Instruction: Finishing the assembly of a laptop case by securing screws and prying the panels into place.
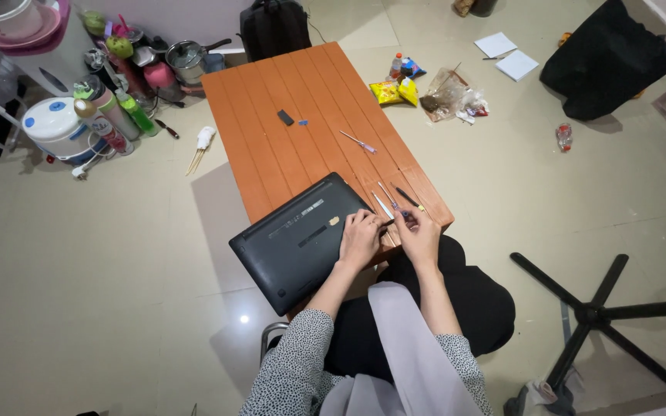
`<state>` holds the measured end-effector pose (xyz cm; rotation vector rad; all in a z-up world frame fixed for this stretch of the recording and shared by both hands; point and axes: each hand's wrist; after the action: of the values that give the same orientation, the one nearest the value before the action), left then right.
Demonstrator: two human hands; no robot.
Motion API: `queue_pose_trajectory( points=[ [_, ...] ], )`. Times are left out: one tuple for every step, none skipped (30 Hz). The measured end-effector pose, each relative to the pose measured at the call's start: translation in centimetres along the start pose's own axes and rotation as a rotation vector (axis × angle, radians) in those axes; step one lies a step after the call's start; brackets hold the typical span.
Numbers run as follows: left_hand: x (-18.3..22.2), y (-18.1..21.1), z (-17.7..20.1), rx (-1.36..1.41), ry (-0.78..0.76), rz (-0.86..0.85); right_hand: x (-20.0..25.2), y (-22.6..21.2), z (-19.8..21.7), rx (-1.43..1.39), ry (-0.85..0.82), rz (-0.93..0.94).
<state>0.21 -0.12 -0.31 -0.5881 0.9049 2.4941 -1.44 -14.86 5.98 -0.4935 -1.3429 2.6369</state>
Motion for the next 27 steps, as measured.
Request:
queue_pose_trajectory(
  points=[
    [0.0,0.2,0.3,0.000,0.000,0.000,0.0,0.0,0.0,0.000,0.000,0.000],
    [-0.1,0.3,0.7,-0.006,-0.019,0.003,0.0,0.1,0.1,-0.005,0.022,0.004],
    [-0.2,0.5,1.0,-0.012,-0.038,0.007,-0.1,0.1,0.1,-0.010,0.044,0.008],
    [-0.2,0.6,1.1,-0.012,-0.037,0.008,-0.1,0.0,0.3,-0.011,0.043,0.008],
    [-0.2,0.7,1.3,-0.020,-0.049,0.008,-0.1,-0.2,0.4,-0.007,0.067,0.019],
    [-0.3,0.8,1.4,-0.027,-0.062,0.009,-0.1,-0.3,0.5,-0.003,0.090,0.029],
    [-0.4,1.2,1.8,-0.028,-0.062,0.009,-0.3,0.0,0.4,-0.003,0.090,0.029],
    [-0.4,1.6,2.2,-0.038,-0.054,0.025,-0.5,0.3,0.3,-0.004,0.150,0.010],
    [-0.5,1.9,2.7,-0.049,-0.046,0.041,-0.7,0.7,0.2,-0.005,0.210,-0.009],
    [-0.5,1.8,2.6,-0.048,-0.049,0.042,-0.8,0.6,0.4,-0.005,0.209,-0.011],
    [-0.4,1.6,2.6,0.014,-0.024,0.074,-0.9,0.6,0.5,-0.013,0.268,-0.027],
    [-0.4,1.5,2.5,0.075,0.001,0.105,-1.1,0.6,0.7,-0.021,0.328,-0.042],
    [-0.5,1.7,2.9,0.075,-0.001,0.106,-1.3,0.6,0.9,-0.021,0.328,-0.043],
    [-0.5,2.0,3.3,0.106,0.021,0.127,-1.4,0.6,1.2,-0.151,0.325,-0.167],
    [-0.6,2.3,3.6,0.137,0.042,0.148,-1.6,0.6,1.4,-0.282,0.320,-0.290],
    [-0.6,2.3,3.6,0.138,0.041,0.148,-1.8,0.8,1.4,-0.281,0.321,-0.291],
    [-0.5,2.3,3.7,0.143,0.039,0.152,-2.1,1.0,1.4,-0.374,0.290,-0.391],
    [-0.7,2.2,3.6,0.148,0.039,0.154,-2.5,1.3,1.4,-0.466,0.258,-0.487],
    [-0.8,2.2,3.6,0.149,0.040,0.153,-3.0,2.6,0.9,-0.466,0.260,-0.486],
    [-0.7,2.2,3.6,0.142,0.039,0.153,-3.4,3.9,0.4,-0.464,0.217,-0.528],
    [-0.6,2.3,3.6,0.135,0.038,0.154,-3.8,5.3,0.0,-0.462,0.175,-0.570],
    [-0.6,2.3,3.6,0.134,0.039,0.148,-3.8,5.3,-0.3,-0.466,0.179,-0.568],
    [-0.7,2.3,3.6,0.145,0.040,0.150,-3.8,5.4,-0.5,-0.448,0.147,-0.573],
    [-0.6,2.4,3.7,0.157,0.043,0.154,-3.8,5.4,-0.7,-0.429,0.113,-0.577],
    [-0.7,2.4,3.8,0.156,0.046,0.149,-4.0,6.3,-1.2,-0.432,0.115,-0.573],
    [-0.8,2.5,3.8,0.151,0.054,0.144,-4.2,7.1,-1.7,-0.417,0.102,-0.583],
    [-0.8,2.5,3.9,0.145,0.062,0.138,-4.5,8.0,-2.3,-0.403,0.089,-0.592]
  ],
)
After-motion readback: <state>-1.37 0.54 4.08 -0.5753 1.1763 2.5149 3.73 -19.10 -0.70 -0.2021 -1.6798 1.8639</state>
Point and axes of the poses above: each hand's wrist, its own x-axis away from the middle knuckle, its own z-axis out of the back of the hand, y = z × x, and after that the axes turned 4 degrees about x, right-handed
